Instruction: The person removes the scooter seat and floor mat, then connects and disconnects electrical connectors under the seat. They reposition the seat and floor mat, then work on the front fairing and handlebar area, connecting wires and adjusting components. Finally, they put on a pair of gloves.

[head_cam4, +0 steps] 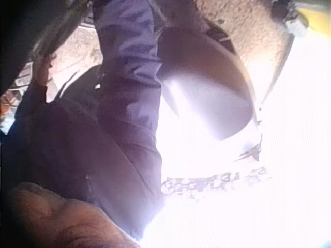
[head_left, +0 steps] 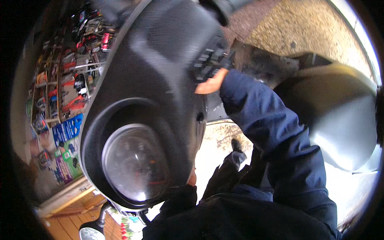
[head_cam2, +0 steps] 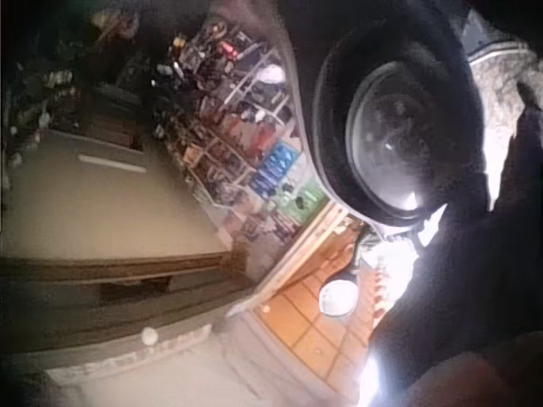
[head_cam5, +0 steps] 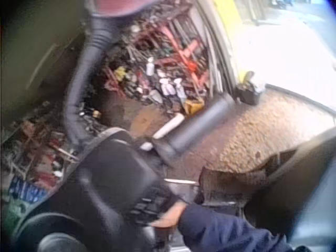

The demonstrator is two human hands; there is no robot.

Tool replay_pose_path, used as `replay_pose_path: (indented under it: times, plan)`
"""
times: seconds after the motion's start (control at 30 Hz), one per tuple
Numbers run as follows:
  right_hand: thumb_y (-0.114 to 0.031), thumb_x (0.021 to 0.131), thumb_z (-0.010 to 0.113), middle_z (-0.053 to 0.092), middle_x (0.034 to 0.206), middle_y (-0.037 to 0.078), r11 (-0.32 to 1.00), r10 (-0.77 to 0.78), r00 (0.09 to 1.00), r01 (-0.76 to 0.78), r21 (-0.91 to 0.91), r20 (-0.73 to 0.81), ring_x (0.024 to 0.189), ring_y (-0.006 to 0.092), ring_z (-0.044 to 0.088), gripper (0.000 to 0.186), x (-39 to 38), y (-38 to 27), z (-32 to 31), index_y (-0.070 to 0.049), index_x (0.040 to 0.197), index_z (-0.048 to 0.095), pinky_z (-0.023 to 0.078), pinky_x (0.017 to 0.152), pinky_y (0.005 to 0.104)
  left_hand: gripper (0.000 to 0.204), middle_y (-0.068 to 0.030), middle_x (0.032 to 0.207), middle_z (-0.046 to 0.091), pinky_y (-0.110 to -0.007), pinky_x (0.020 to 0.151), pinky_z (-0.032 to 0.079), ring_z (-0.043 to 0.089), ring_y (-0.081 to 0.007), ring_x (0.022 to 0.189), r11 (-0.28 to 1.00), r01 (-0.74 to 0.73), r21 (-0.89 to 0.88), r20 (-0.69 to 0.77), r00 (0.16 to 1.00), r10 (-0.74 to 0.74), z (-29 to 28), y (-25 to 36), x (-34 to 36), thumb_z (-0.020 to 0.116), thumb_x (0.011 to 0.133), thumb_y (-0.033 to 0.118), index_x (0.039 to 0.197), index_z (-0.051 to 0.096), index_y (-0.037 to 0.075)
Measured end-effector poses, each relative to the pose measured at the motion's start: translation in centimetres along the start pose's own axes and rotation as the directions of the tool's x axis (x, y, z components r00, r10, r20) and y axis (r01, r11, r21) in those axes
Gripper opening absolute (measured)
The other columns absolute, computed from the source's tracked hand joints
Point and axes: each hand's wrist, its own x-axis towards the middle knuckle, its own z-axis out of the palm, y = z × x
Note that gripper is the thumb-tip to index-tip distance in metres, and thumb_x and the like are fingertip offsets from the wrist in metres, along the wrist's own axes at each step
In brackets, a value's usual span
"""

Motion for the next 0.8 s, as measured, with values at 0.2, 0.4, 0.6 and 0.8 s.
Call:
replay_pose_path:
  times: [0.2, 0.4, 0.6, 0.8]
  plan:
    - [-0.025, 0.081, 0.06, 0.069, 0.095, 0.016, 0.956, -0.157, 0.987, 0.144, -0.257, -0.031, 0.088, 0.0374, 0.065, 0.026, 1.7, -0.9, 0.1, -0.011, 0.101, 0.068, 0.051, 0.079, 0.0441, 0.034, -0.0078, 0.09, 0.065, -0.028, 0.057, 0.05, 0.059, -0.0135, 0.068, 0.997, -0.059, 0.052, -0.046, 0.997, 0.062, 1.3, 2.2, -0.4, 0.059, 0.093, 0.024, 0.113, 0.059, -0.003]
    - [-0.019, 0.079, 0.058, 0.068, 0.099, 0.018, 0.953, -0.097, 0.995, 0.098, -0.285, 0.018, 0.093, 0.0378, 0.064, 0.028, 1.7, 0.7, 0.3, -0.013, 0.106, 0.067, 0.051, 0.082, 0.0454, 0.033, -0.0073, 0.098, 0.066, -0.027, 0.059, 0.05, 0.059, -0.0122, 0.071, 0.997, -0.057, 0.051, -0.033, 0.998, 0.059, 1.5, 1.9, 0.0, 0.058, 0.091, 0.018, 0.117, 0.06, -0.003]
    - [-0.014, 0.075, 0.058, 0.068, 0.097, 0.018, 0.983, -0.042, 0.999, 0.044, -0.176, 0.014, 0.092, 0.037, 0.065, 0.033, 1.3, 0.6, -0.2, -0.015, 0.107, 0.068, 0.051, 0.082, 0.044, 0.031, -0.0076, 0.1, 0.066, -0.027, 0.063, 0.051, 0.059, -0.0122, 0.071, 0.996, -0.038, 0.082, -0.049, 0.998, 0.042, 1.4, 1.9, -0.3, 0.055, 0.092, 0.012, 0.119, 0.059, -0.003]
    - [-0.011, 0.079, 0.057, 0.068, 0.096, 0.017, 0.942, -0.209, 0.968, 0.238, -0.236, 0.142, 0.088, 0.032, 0.065, 0.022, 3.3, 1.0, -0.2, -0.005, 0.099, 0.067, 0.052, 0.077, 0.0397, 0.033, -0.0072, 0.089, 0.063, -0.028, 0.064, 0.051, 0.059, -0.0133, 0.07, 0.986, 0.096, 0.136, -0.079, 0.993, -0.085, 1.3, 2.8, -0.7, 0.058, 0.092, 0.018, 0.118, 0.058, -0.003]
